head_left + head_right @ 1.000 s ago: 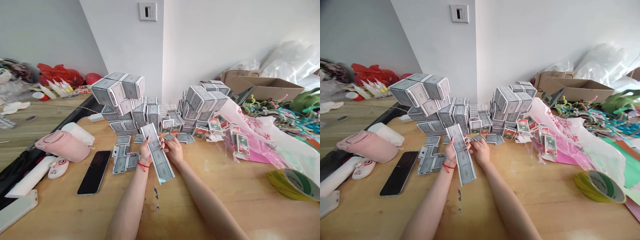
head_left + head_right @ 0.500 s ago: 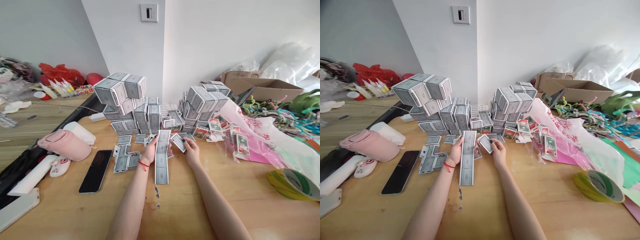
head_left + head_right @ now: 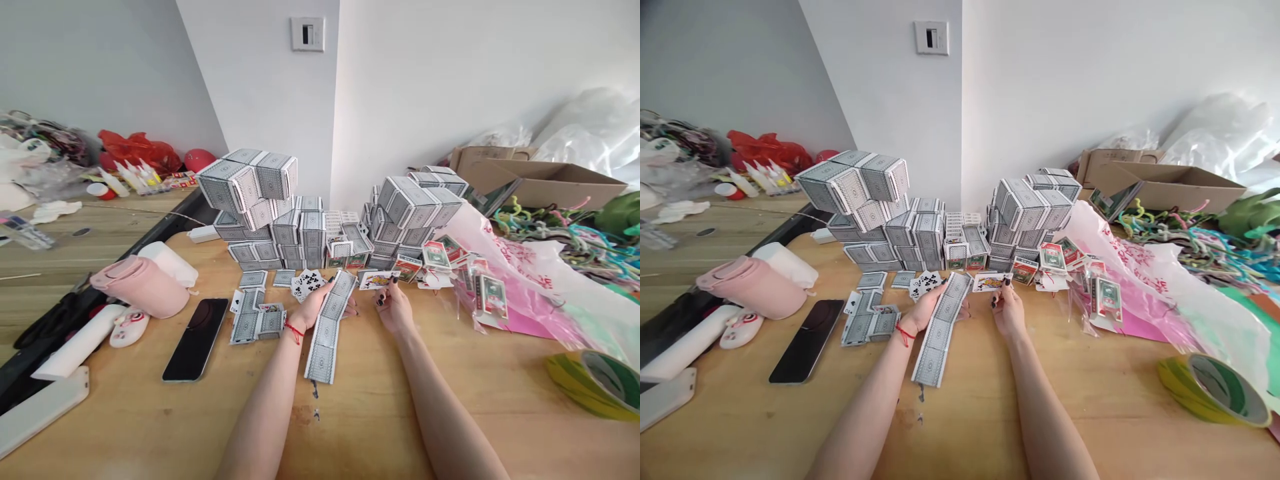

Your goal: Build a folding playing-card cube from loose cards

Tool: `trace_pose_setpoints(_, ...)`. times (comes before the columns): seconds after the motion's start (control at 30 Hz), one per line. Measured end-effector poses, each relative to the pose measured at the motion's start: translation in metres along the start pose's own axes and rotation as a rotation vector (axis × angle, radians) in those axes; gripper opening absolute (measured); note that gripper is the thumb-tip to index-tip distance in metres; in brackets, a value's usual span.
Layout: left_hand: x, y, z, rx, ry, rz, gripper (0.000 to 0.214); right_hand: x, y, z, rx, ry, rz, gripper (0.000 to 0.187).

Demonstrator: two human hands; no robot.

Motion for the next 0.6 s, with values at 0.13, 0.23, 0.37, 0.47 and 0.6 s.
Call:
trace_pose_setpoints(0.13,0.0024,0.0010,-0.0015,0.072,-0.048,-0.091,0.035,-0.0009,-0.0008,-0.0002,0.020,0.042,-0.001,0.030)
trace_pose_setpoints(0.23,0.0035,0.0000,-0.0043,0.072,-0.063,-0.150,0.036,-0.0010,-0.0016,0.0011,0.034,0.038,0.036,0.027)
trace_pose_setpoints(0.37,0.0035,-0.0034,-0.0084,0.068,-0.079,-0.131,0.039,0.0010,-0.0042,0.0036,-0.006,-0.063,0.063,0.025)
trace_pose_setpoints(0.47,0.0028,-0.0041,-0.0093,0.081,-0.089,-0.091,0.043,0.0035,-0.0065,0.0039,-0.010,-0.111,0.072,0.024)
trace_pose_setpoints(0.6,0.0006,-0.0018,-0.0081,0.111,-0.110,-0.077,0.044,0.0048,-0.0080,0.0036,0.016,-0.162,0.071,0.027)
Point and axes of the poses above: each hand's wrist, its own y-axis away from the middle knuckle, its own x-axis out of the back of the hand, z = x × y, the point moved 1 cm from there along -y, towards the middle knuckle, and after that the axes turned 12 degrees about -y, right-handed, at the moved point
